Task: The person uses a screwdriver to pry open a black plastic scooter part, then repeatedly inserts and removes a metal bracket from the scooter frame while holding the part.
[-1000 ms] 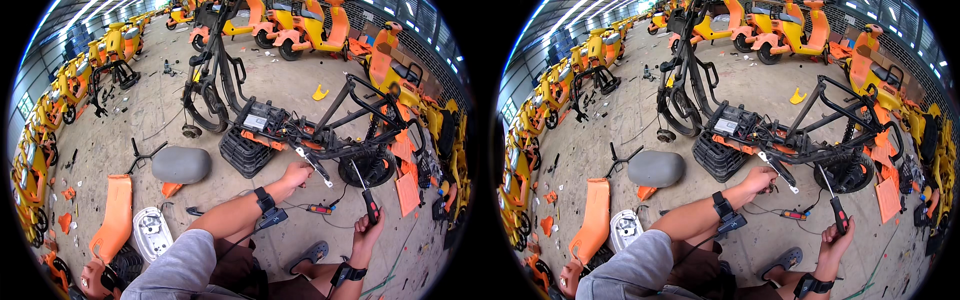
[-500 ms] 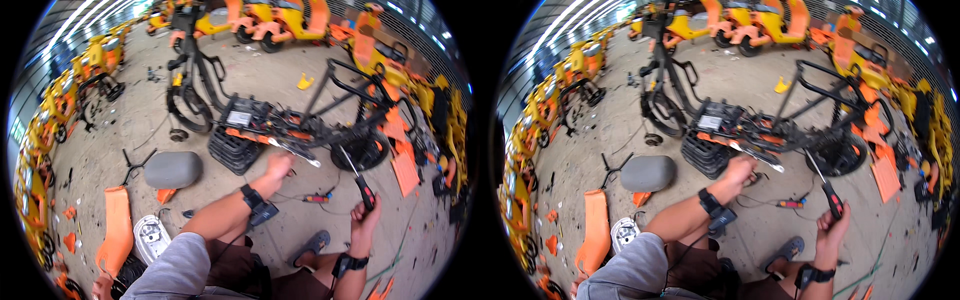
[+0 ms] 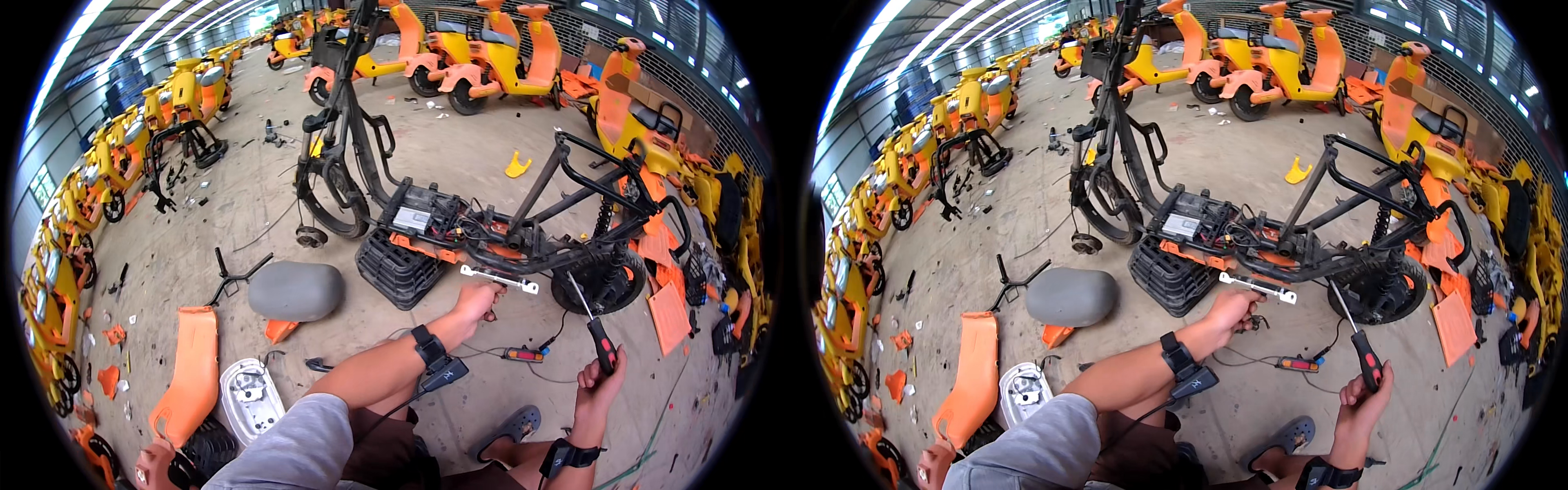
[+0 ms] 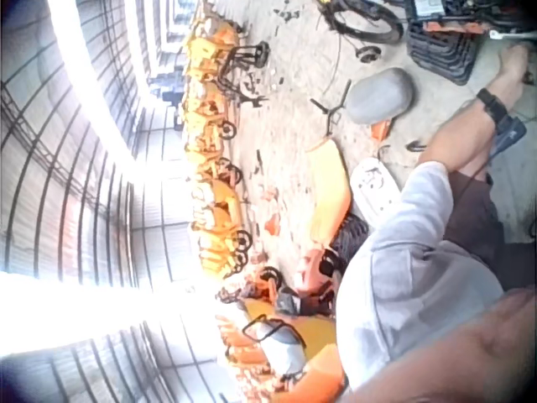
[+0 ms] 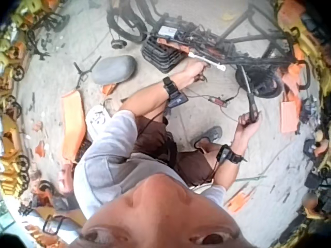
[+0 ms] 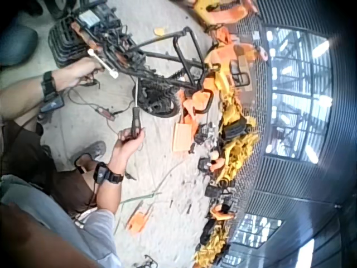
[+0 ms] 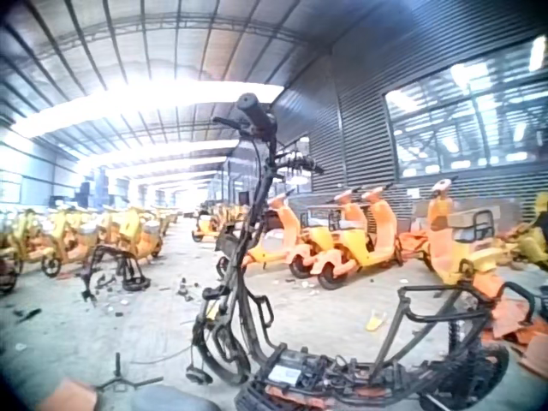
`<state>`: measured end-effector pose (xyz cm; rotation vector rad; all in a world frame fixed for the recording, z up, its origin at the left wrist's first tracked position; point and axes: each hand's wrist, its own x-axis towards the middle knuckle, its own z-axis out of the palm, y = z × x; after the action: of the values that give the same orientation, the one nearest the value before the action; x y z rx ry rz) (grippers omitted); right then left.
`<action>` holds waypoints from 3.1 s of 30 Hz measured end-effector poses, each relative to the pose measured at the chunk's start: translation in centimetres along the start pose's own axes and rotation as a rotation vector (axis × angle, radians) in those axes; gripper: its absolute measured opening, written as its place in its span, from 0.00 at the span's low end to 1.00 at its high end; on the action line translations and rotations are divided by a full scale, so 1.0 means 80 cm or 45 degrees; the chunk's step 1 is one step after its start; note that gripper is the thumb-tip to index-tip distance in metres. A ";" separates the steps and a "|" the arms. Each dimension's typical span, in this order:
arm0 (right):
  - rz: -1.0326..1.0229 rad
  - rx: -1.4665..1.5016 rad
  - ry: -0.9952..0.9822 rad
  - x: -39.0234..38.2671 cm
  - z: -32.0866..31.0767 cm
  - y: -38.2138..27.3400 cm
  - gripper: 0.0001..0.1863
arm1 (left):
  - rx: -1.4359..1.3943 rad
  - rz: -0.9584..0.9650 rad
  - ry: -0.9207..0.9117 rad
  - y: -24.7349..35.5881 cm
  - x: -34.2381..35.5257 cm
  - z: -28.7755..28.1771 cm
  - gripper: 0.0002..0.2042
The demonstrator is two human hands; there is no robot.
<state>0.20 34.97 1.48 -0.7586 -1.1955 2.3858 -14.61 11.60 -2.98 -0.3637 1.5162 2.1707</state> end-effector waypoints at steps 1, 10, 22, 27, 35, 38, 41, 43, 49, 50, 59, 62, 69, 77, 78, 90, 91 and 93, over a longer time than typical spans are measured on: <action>-0.007 -0.017 -0.009 0.000 -0.001 0.000 0.21 | 0.001 -0.036 -0.002 0.003 -0.003 0.000 0.09; -0.031 -0.024 0.019 -0.001 0.005 -0.004 0.21 | -0.032 -0.017 -0.001 0.007 -0.002 -0.001 0.08; -0.043 -0.048 0.030 -0.006 0.007 -0.008 0.24 | -0.026 0.017 0.021 0.004 0.002 -0.001 0.08; -0.034 -0.041 0.016 -0.004 0.004 -0.008 0.21 | -0.033 0.022 0.027 0.001 0.006 -0.003 0.08; -0.049 -0.054 0.033 -0.006 0.004 -0.005 0.18 | -0.031 0.052 0.018 0.000 0.003 -0.005 0.08; -0.043 -0.053 0.024 -0.008 0.001 -0.005 0.17 | -0.019 0.050 0.013 0.002 0.001 -0.005 0.08; 0.002 -0.040 0.020 -0.011 -0.003 -0.008 0.17 | 0.010 0.041 -0.009 0.001 0.002 -0.001 0.07; 0.055 -0.041 0.025 -0.007 -0.002 -0.009 0.18 | 0.063 0.047 0.012 0.004 0.002 -0.005 0.07; 0.135 -0.013 0.011 -0.008 0.005 -0.009 0.17 | 0.044 -0.105 -0.201 0.008 -0.001 -0.015 0.07; 0.135 0.006 -0.004 -0.005 0.002 -0.008 0.16 | 0.047 -0.128 -0.223 0.009 -0.002 -0.013 0.07; 0.186 0.058 -0.096 0.003 -0.009 -0.008 0.13 | -0.009 -0.093 -0.199 0.017 -0.005 -0.006 0.13; 0.198 0.038 -0.043 -0.003 0.003 -0.009 0.14 | 0.020 -0.066 -0.257 0.014 -0.011 -0.007 0.12; 0.156 0.106 -0.023 0.012 -0.006 0.005 0.14 | 0.176 -0.001 -0.143 -0.012 -0.005 0.040 0.23; 0.230 0.132 -0.094 0.005 0.038 0.029 0.13 | -0.214 -0.080 -0.096 -0.030 -0.005 0.072 0.27; 0.224 0.142 -0.071 0.001 0.046 0.030 0.13 | -0.199 -0.077 -0.100 -0.033 -0.005 0.077 0.27; 0.243 0.171 -0.114 -0.004 0.046 0.030 0.14 | 0.025 0.072 -0.146 -0.031 0.000 0.078 0.28; 0.254 0.175 -0.110 -0.004 0.045 0.029 0.14 | 0.043 0.084 -0.164 -0.030 -0.001 0.076 0.28; 0.267 0.167 -0.103 -0.006 0.036 0.025 0.14 | 0.039 0.086 -0.174 -0.028 -0.004 0.068 0.28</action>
<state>-1.37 31.79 1.40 -0.7856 -1.0212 2.6593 -12.90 17.21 -2.73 -0.1527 1.5039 2.1730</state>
